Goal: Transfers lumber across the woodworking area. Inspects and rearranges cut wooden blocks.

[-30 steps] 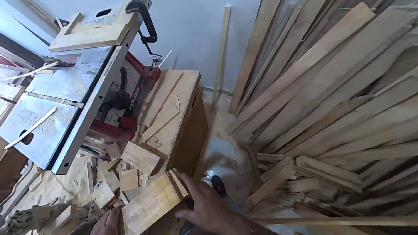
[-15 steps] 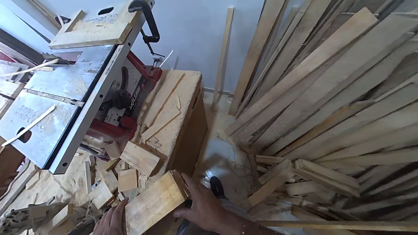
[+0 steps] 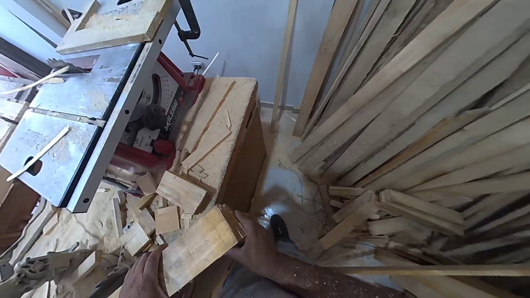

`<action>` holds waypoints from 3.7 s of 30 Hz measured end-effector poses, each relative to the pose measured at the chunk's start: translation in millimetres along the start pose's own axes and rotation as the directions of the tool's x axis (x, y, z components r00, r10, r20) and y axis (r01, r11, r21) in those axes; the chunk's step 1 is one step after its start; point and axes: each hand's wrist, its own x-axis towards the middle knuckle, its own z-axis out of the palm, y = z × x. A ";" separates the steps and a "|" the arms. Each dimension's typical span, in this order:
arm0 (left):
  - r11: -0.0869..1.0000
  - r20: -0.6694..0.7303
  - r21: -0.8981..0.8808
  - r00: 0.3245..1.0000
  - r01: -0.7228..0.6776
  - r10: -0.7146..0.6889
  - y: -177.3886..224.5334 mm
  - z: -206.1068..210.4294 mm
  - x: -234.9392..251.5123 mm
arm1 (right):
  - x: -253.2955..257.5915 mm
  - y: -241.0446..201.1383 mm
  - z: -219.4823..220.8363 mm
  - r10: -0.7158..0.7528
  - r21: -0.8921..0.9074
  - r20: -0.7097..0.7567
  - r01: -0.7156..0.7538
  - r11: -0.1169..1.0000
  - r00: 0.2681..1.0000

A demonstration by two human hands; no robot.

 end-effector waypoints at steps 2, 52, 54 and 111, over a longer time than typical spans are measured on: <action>1.000 0.000 0.003 1.000 0.000 0.000 -0.9 1.0 -0.5 | -0.3 5.5 5.2 -0.043 -0.059 -0.053 0.040 0.997 0.998; 0.999 0.068 -0.020 0.997 0.044 -0.043 -52.2 1.4 -15.3 | 80.4 15.0 -14.4 0.003 0.177 0.852 -0.294 0.939 0.524; 0.998 0.073 -0.034 0.996 0.050 -0.047 -52.3 2.1 -12.6 | 81.1 12.8 -16.9 0.030 0.135 0.854 -0.277 0.951 0.519; 0.994 0.022 -0.091 0.998 0.063 -0.061 -18.6 -2.5 -5.5 | 74.4 1.3 -3.0 -0.069 0.346 0.775 -0.329 0.879 0.629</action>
